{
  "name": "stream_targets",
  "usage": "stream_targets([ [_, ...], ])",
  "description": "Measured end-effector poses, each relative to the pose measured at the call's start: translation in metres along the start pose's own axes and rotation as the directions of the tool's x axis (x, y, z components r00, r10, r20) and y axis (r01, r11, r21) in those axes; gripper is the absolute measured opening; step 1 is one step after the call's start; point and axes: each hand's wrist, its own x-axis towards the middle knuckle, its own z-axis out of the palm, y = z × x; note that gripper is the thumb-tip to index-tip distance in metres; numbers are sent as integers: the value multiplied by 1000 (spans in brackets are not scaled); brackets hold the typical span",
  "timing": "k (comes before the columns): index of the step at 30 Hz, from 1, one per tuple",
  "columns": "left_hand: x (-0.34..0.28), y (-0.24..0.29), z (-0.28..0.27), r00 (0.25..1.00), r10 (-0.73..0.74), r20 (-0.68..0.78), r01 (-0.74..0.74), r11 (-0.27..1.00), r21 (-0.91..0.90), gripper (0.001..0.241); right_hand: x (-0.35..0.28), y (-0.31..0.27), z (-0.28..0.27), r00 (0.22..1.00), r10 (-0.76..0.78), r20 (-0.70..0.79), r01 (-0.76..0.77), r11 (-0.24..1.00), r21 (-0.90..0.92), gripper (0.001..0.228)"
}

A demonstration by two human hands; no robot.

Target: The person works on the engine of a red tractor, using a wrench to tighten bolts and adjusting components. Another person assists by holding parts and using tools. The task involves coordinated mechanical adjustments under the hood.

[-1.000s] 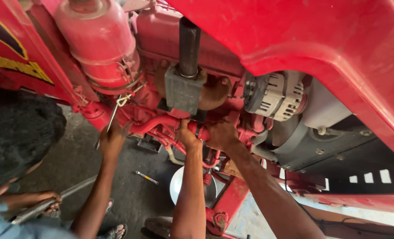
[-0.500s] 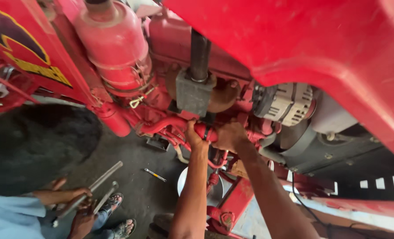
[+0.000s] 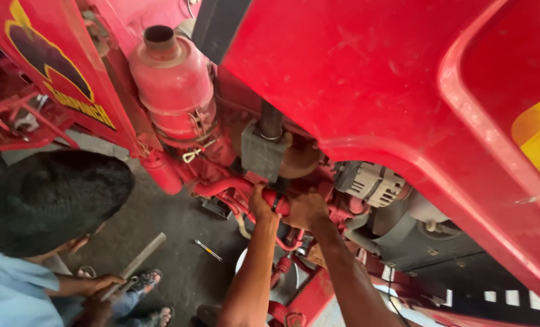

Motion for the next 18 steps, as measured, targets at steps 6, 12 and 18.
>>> stream_targets([
  [6, -20, -11, 14, 918, 310, -246, -250, 936, 246, 56, 1, -1, 13, 997, -2, -75, 2, 1000, 7, 55],
  [12, -35, -8, 20, 963, 248, -110, -245, 969, 36, 43, -1, 0, 18, 979, -6, -205, 20, 997, 70, 62],
  [18, -16, -20, 2, 932, 358, 52, -359, 933, 11, 34, 10, 4, 16, 999, 25, 27, -26, 998, 59, 75],
])
